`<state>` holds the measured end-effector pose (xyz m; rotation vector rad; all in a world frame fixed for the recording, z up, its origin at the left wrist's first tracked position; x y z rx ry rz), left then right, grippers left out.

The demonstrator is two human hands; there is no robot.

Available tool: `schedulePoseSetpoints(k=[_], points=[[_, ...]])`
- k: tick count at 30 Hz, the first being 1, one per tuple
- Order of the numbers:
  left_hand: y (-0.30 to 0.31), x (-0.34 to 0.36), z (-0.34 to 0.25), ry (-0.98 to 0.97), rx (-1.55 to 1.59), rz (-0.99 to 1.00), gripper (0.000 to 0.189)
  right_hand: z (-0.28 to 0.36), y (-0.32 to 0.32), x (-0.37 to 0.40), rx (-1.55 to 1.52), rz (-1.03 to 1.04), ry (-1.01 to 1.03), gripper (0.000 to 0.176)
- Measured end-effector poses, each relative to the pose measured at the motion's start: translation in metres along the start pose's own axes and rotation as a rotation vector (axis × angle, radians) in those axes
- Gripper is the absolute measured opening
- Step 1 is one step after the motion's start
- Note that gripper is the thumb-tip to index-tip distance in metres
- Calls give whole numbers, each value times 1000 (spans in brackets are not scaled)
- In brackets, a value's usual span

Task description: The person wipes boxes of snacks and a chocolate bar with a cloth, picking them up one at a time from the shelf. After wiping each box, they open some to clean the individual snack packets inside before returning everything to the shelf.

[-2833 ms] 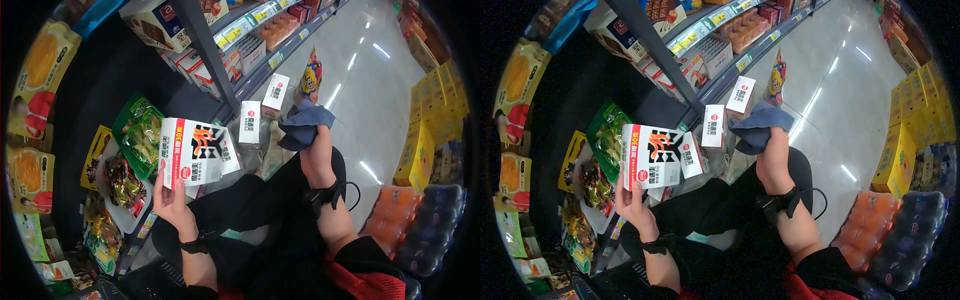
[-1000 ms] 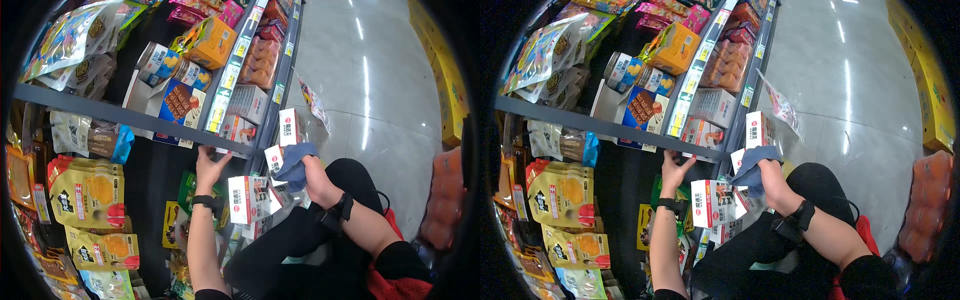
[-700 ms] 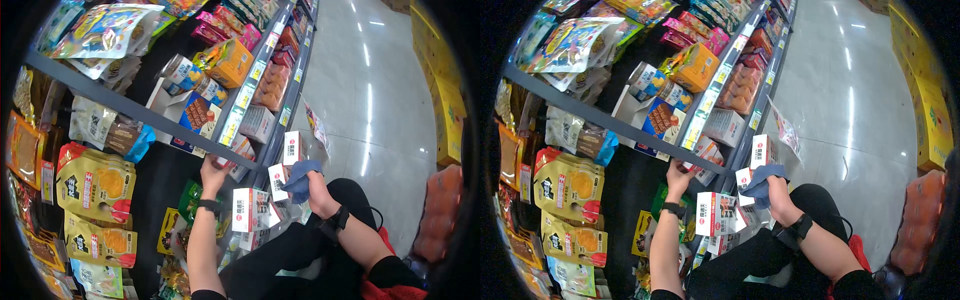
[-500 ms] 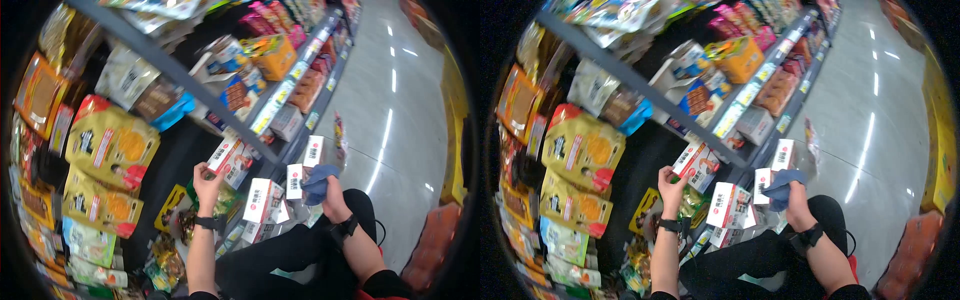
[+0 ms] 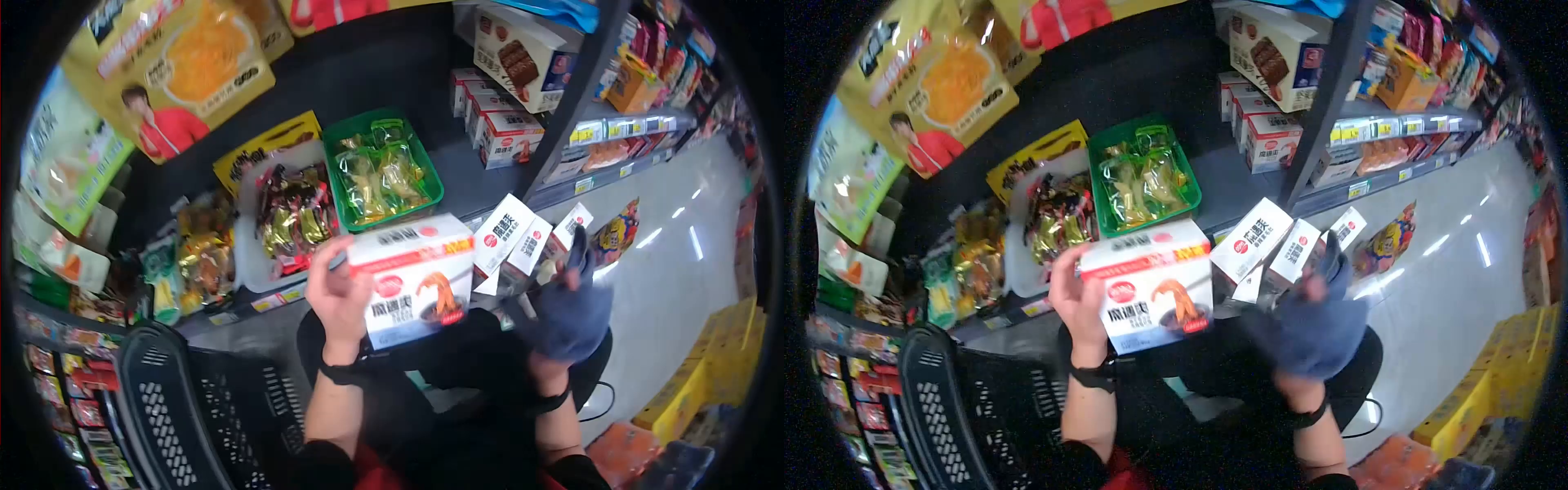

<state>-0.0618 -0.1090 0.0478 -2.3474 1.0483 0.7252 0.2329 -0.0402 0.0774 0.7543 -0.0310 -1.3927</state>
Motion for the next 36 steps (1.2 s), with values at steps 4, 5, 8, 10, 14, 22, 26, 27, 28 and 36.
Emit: schedulePoseSetpoints(k=[4,5,8,10,14,22,26,27,28,36], points=[[-24,20,9,48,101,126,50,25,-72,19,294,180,244,38],[-30,24,12,178,191,39,51,-1,-90,34,148,100,145,36],[-32,25,13,138,151,103,51,49,-78,13,191,-148,360,26],[-34,25,10,9,84,207,53,47,-65,1,220,-291,306,21],[-37,25,5,6,74,149,52,39,-56,8,236,-184,279,19],[-42,28,-6,-47,-1,196,48,40,-58,18,169,-116,312,21],[-44,23,-1,29,123,179,46,25,-41,11,262,-173,265,19],[-42,23,2,56,142,159,47,16,-40,14,288,-180,264,18],[-40,23,4,85,157,140,47,8,-41,19,294,-193,205,17],[-33,22,14,180,215,120,48,17,-57,33,181,-28,254,24]])
Point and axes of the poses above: each hand's wrist, its own x-axis away from the middle knuckle, its own y-axis out of the back of the hand, z = x × y, the point moved 7 cm from there along -x, towards the middle knuckle, and after that the axes turned 14 degrees about -y, right-handed, at the moved point
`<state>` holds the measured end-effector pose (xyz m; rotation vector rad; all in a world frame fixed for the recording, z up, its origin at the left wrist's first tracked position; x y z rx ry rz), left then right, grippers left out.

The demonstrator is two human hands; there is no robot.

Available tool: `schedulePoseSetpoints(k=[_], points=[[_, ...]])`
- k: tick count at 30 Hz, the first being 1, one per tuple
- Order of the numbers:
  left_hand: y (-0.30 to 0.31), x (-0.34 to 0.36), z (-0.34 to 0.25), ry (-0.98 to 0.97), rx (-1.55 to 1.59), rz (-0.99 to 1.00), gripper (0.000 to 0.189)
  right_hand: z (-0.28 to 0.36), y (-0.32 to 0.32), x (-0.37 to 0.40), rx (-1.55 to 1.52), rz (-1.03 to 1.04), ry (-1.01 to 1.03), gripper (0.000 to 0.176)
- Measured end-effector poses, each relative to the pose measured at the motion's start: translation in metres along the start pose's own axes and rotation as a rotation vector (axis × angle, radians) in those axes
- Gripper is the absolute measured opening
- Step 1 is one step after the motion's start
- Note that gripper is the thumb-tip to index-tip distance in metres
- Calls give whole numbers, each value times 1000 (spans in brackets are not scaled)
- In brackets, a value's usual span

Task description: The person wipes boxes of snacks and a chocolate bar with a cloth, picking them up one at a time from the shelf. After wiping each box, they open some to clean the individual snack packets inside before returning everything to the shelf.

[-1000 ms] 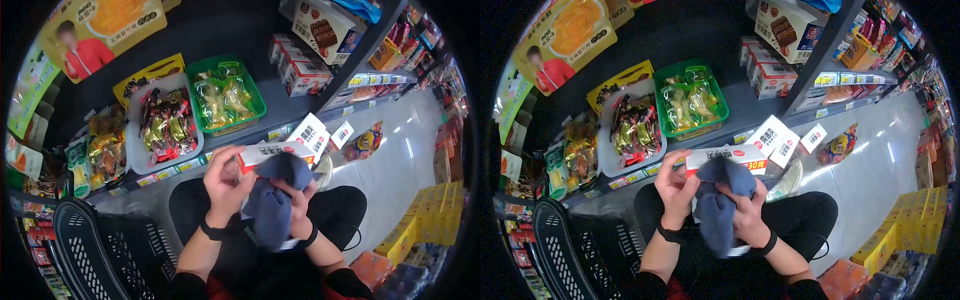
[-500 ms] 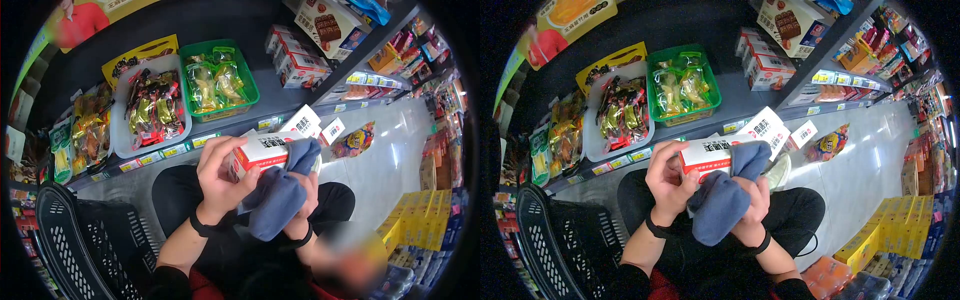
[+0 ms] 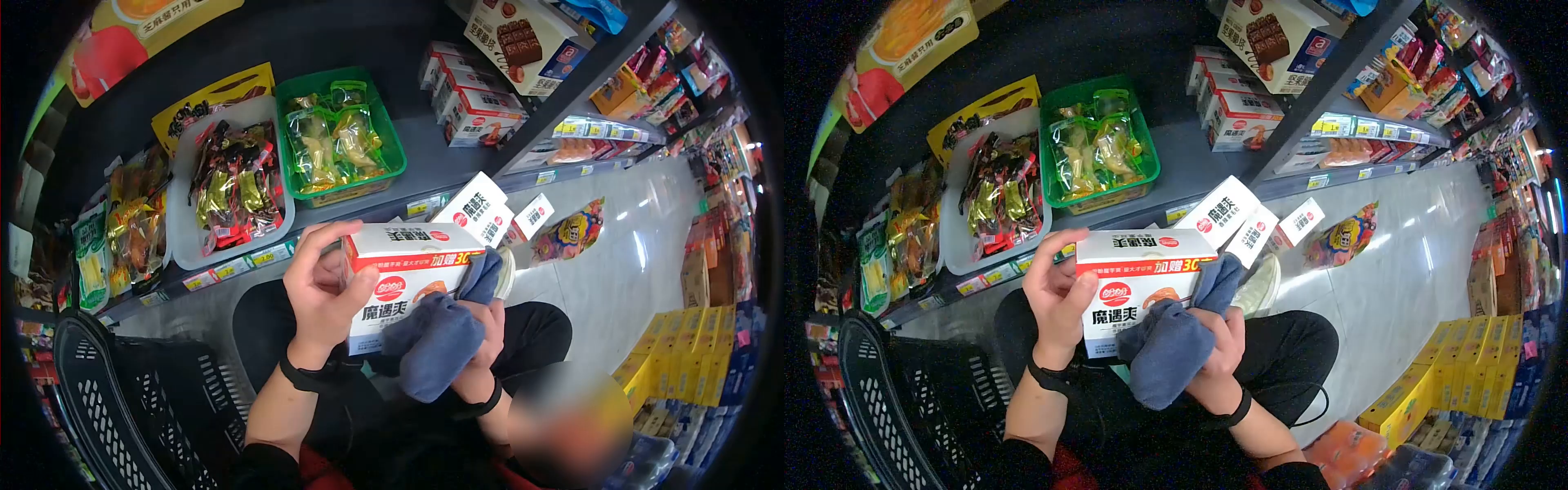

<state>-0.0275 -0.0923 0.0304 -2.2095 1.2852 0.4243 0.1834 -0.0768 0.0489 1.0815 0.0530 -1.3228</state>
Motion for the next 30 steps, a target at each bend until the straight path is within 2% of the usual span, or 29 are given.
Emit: schedulePoseSetpoints(k=[3,6,9,10,17,19,21,25,30], points=[[0,0,-1,4,1,0,48,-1,-3,4,16,31,16,24],[0,0,-3,-1,-14,-3,47,-16,4,-1,29,-77,0,24],[2,1,-2,24,9,-28,47,-20,12,-10,39,-93,-73,24],[2,1,-2,38,25,-40,46,-16,12,-9,30,-58,-101,18],[11,-1,-3,105,67,-149,49,1,-2,1,5,135,-9,21],[13,-1,-3,115,78,-189,50,-17,7,-7,22,-14,-5,20],[15,-1,-2,121,86,-211,50,-22,12,-20,151,-18,-109,20],[15,-2,-1,126,67,-211,50,-14,6,-9,17,8,-58,19],[19,1,0,108,88,-242,50,-17,2,-7,5,27,-30,21]])
Point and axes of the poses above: each hand's wrist, its own x-axis away from the middle knuckle, its own y-axis out of the back of the hand, z = x × y, the point moved 7 cm from there along -x, towards the middle knuckle, and after that the axes turned 14 degrees about -y, right-handed, at the moved point
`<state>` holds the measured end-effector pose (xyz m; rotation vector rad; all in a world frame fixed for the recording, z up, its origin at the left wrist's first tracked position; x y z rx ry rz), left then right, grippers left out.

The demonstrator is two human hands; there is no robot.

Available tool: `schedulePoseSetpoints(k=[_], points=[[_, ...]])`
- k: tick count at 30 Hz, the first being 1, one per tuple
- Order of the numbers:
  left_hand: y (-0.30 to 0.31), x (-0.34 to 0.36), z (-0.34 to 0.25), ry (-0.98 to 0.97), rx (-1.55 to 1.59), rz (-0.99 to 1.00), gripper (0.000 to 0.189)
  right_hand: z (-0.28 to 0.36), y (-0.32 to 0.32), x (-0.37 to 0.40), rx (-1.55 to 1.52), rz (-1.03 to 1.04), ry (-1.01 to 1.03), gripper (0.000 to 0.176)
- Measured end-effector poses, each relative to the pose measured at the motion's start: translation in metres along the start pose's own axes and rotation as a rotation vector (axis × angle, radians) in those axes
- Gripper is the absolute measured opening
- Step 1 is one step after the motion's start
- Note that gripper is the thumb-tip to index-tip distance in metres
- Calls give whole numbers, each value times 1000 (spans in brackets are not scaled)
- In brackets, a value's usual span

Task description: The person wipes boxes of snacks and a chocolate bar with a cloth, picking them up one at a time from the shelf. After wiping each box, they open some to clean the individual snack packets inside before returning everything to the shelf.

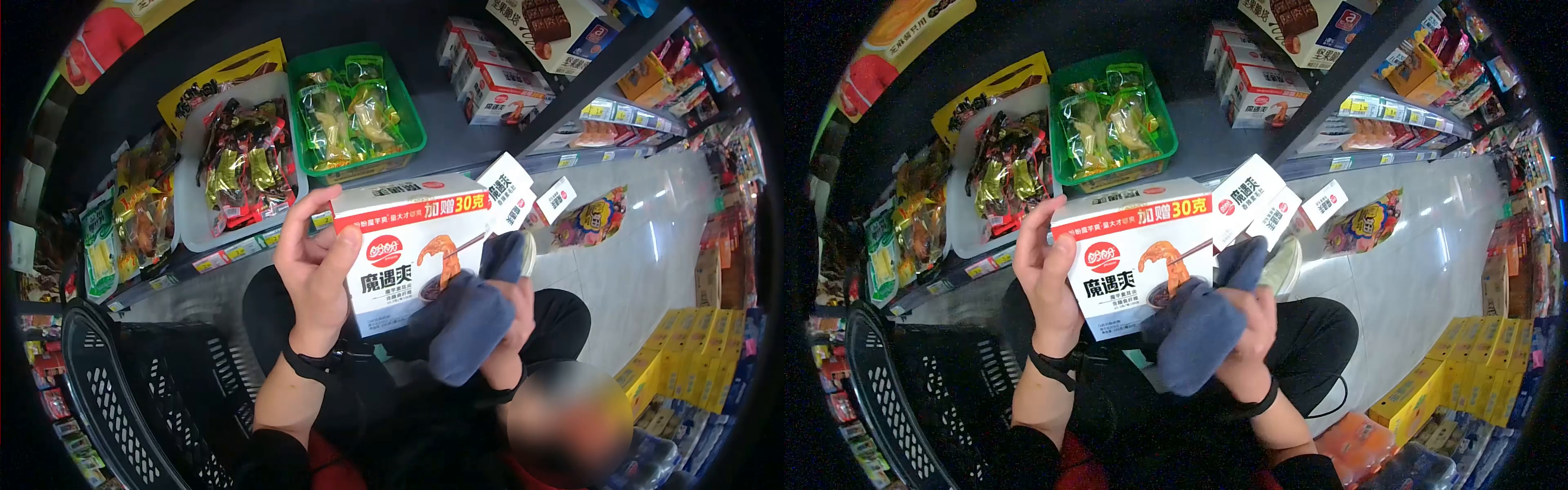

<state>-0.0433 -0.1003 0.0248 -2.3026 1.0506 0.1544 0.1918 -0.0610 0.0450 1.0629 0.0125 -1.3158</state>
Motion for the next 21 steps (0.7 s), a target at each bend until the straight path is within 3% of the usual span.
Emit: schedulePoseSetpoints(k=[4,9,11,13,15,17,18,21], points=[[8,-3,2,-24,-38,-54,49,-12,7,-7,88,-15,-109,19],[21,-5,9,54,-74,-121,47,-24,3,10,28,35,-103,16],[21,-5,10,89,26,-149,45,-43,-2,14,-115,140,-349,21],[20,-6,17,152,93,-154,46,-34,-9,-1,-393,311,-781,32],[16,-5,29,239,245,-177,48,-58,-22,24,-1111,242,-888,34],[12,-6,29,264,140,-26,59,-61,-20,26,-602,297,-709,35],[9,-4,25,257,155,-29,51,-63,-23,31,-765,231,-817,39],[-4,1,19,259,116,11,42,-63,-16,21,-769,161,-787,43]])
Point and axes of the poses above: each hand's wrist, its own x-axis away from the middle knuckle, its own y-axis out of the back of the hand, z = x × y, the point moved 7 cm from there along -x, towards the middle knuckle, and after that the axes turned 14 degrees about -y, right-handed, at the moved point
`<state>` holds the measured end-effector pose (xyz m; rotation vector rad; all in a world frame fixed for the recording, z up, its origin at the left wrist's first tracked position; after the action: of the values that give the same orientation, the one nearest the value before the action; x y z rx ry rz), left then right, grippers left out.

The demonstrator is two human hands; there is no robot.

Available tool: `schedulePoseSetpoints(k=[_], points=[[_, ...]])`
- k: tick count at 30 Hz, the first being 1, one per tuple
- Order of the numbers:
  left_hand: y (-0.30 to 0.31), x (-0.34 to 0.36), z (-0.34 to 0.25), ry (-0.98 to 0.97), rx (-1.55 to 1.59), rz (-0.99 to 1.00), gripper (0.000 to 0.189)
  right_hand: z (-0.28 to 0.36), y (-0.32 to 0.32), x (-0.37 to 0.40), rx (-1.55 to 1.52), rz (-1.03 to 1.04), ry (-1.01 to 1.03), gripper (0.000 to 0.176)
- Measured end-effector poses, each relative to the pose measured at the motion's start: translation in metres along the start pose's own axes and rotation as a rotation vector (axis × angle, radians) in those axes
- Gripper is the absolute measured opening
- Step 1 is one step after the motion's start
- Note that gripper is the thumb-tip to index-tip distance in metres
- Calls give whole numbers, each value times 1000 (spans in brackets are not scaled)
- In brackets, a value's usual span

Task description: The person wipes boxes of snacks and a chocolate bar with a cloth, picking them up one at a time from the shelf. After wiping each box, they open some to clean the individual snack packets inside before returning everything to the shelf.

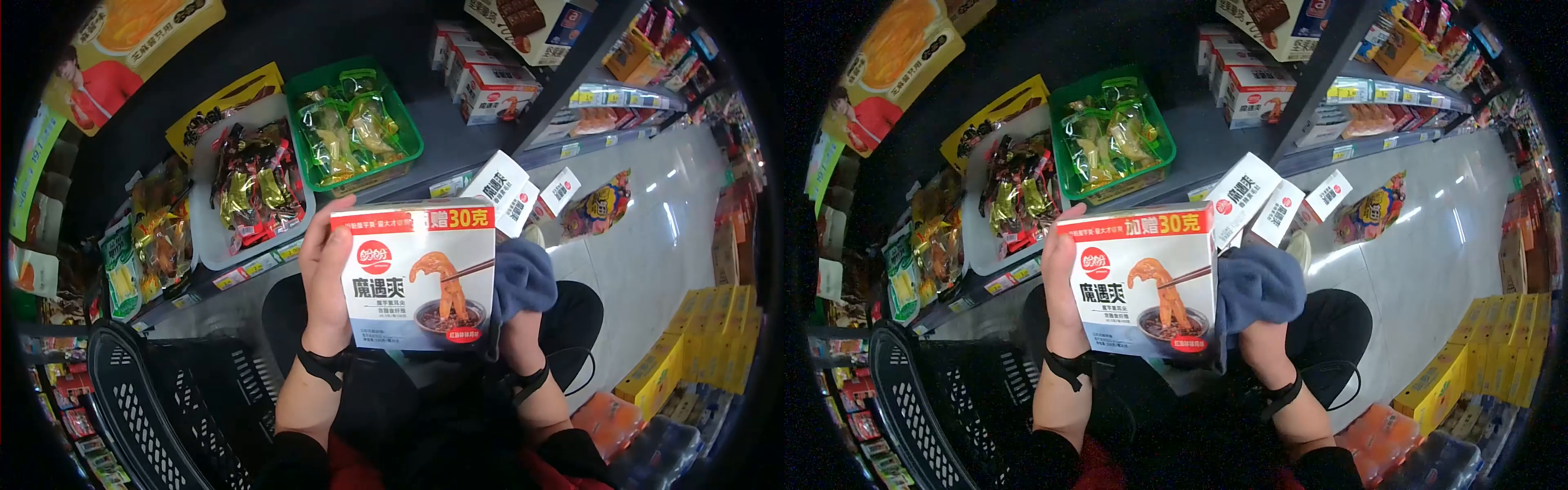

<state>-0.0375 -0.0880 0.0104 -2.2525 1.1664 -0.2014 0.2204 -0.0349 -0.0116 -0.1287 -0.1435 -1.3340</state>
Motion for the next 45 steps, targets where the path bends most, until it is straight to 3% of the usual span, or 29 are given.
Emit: schedulePoseSetpoints(k=[4,8,10,13,15,18,21,26,32,40,45], points=[[-13,9,2,-61,-92,69,40,-7,6,-4,-242,10,-101,46],[-24,15,0,-59,-100,135,42,-16,7,-5,-416,161,-208,48],[-22,13,8,-10,-89,128,43,-9,10,-5,-183,88,-1,46],[-23,16,14,83,-13,141,43,46,-5,0,420,122,456,48],[-23,17,17,88,10,144,42,45,-14,2,703,178,553,51],[-20,16,22,120,20,102,41,20,-10,-6,540,256,132,53],[-14,12,22,120,30,59,40,10,-11,-5,399,409,-10,53],[-8,7,17,89,54,-2,39,18,-17,3,420,471,37,56],[-15,9,15,-2,-57,84,36,23,-23,-5,494,414,126,61],[-36,18,16,42,-12,311,45,18,-1,-3,154,271,-95,67],[-31,19,19,79,57,259,45,17,8,15,180,315,-74,70]])
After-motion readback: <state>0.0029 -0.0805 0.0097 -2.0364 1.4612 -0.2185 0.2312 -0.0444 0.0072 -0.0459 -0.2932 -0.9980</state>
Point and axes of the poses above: each hand's wrist, its own x-axis away from the middle knuckle, its own y-axis out of the back of the hand, z = x × y, the point moved 7 cm from there along -x, towards the middle knuckle, and after that the axes turned 14 degrees about -y, right-handed, at the moved point
